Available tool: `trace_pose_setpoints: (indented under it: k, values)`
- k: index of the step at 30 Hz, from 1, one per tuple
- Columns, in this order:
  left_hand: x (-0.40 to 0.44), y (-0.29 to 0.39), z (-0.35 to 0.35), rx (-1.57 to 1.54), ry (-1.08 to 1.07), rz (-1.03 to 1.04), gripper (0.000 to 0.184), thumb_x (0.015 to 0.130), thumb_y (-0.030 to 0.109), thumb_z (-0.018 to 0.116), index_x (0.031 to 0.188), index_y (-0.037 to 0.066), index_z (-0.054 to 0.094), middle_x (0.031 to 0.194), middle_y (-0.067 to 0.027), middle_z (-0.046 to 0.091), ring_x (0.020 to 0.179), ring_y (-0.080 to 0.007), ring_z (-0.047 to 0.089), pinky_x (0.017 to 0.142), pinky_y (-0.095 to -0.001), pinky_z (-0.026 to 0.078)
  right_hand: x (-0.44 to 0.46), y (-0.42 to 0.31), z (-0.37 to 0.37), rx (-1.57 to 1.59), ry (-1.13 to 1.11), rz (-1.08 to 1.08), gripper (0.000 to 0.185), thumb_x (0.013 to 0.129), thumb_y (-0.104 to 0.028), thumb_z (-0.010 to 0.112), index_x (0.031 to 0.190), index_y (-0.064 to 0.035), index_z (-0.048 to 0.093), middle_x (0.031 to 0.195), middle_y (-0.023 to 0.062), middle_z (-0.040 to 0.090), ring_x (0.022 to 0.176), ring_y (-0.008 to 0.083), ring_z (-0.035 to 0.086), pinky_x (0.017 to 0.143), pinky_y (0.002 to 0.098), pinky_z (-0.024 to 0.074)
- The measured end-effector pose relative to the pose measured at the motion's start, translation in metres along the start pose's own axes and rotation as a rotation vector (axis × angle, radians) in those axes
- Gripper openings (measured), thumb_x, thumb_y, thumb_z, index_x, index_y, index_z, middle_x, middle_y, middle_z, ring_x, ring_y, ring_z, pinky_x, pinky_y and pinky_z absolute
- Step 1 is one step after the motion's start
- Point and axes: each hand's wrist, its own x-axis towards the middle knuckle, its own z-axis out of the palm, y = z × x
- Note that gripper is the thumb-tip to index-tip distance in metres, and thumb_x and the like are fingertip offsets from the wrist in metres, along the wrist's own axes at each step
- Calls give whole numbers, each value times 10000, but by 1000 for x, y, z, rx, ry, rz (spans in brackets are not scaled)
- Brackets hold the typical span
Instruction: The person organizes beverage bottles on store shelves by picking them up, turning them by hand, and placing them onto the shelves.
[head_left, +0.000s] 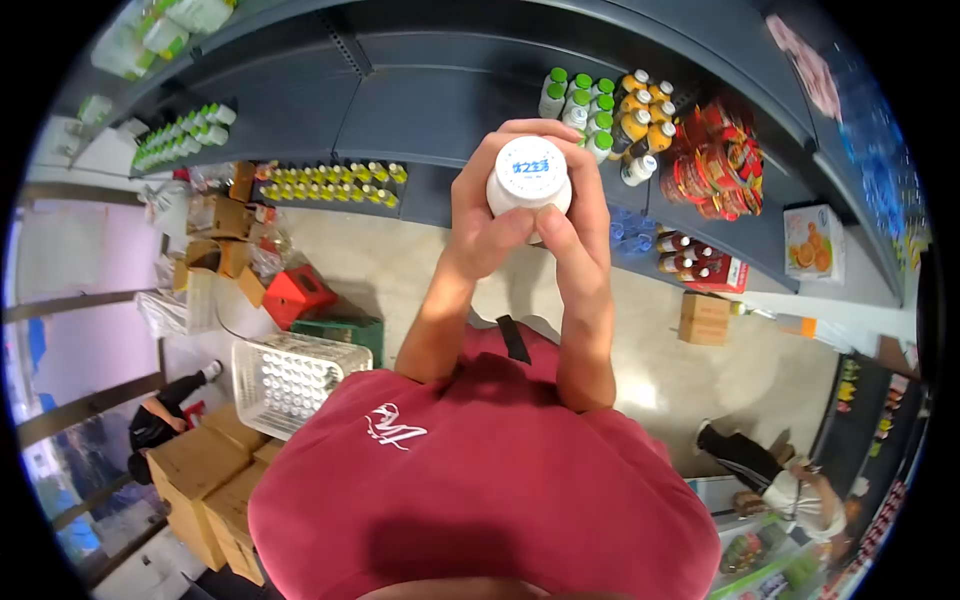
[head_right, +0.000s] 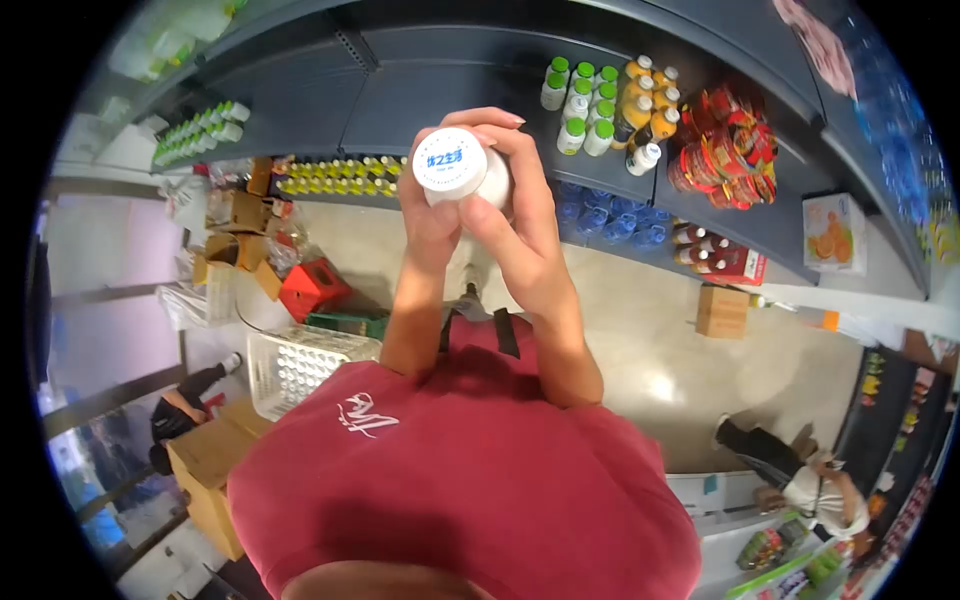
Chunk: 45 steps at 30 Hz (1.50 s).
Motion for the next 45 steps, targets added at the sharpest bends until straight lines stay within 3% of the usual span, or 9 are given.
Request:
trace_pose_setpoints:
  k: [6,15,20,29,32,36,39,42,45]
  values:
    - [41,0,-80,-93,48,-99,507,814,395,460,1076,-16,601,1134,-142,641,1040,-217,608,902,-326,467,64,52,44,-31,-21,29,518,904,-280,571,1319,-22,397,1232,91,487,1146,178,475,988,330,374]
    - [74,-40,-165,-15,9,-154,559,843,451,461,1120,-16,593,983,-89,640,929,-169,595,835,-295,467,120,125,70,-76,98,92,544,944,-366,541,1343,-26,398,1264,88,496,1191,186,452,1026,336,338]
    - [77,-81,-199,188,-382,-597,656,789,222,668,1345,35,374,1156,-98,531,1101,-214,514,929,-335,428,118,182,20,10,242,268,415,996,-254,496,1330,-13,447,1243,70,528,1185,158,461,1036,300,321]
    - [-9,-302,-189,561,-428,-846,728,706,202,762,1329,14,436,1204,-235,606,1158,-371,579,958,-399,467,72,309,-104,-241,252,385,360,892,-103,609,1208,-49,446,1082,35,553,1011,129,536,881,284,446]
    - [-18,-326,-176,697,-459,-897,675,710,187,777,1296,8,493,1185,-261,621,1140,-371,596,941,-406,493,52,345,-133,-230,392,577,429,835,-118,635,1213,-20,457,1068,87,575,990,177,577,876,322,471]
    - [-36,-354,-164,867,-470,-919,613,762,206,753,1302,55,503,1171,-216,642,1113,-361,611,906,-432,515,25,406,-170,-311,458,516,458,784,-155,672,1177,15,509,1085,167,619,1003,282,625,879,377,487]
    - [-45,-366,-153,589,-281,-975,504,815,238,696,1270,101,528,1161,-180,654,1094,-368,615,876,-457,521,28,396,-179,-582,379,616,458,810,-160,649,1193,14,468,1069,149,619,980,219,629,821,335,524]
    - [-57,-388,-150,938,-333,-892,411,852,274,651,1228,141,553,1145,-165,662,1075,-387,616,850,-468,525,32,398,-182,-787,381,561,605,757,-220,677,1274,16,469,1082,247,625,1043,369,624,879,431,508]
    - [-81,-440,-169,746,-162,-836,355,858,271,634,1185,150,563,1132,-168,667,1062,-396,620,843,-479,525,44,390,-182,-852,369,638,656,791,-311,670,1332,-24,436,1156,282,590,1099,443,568,928,481,471]
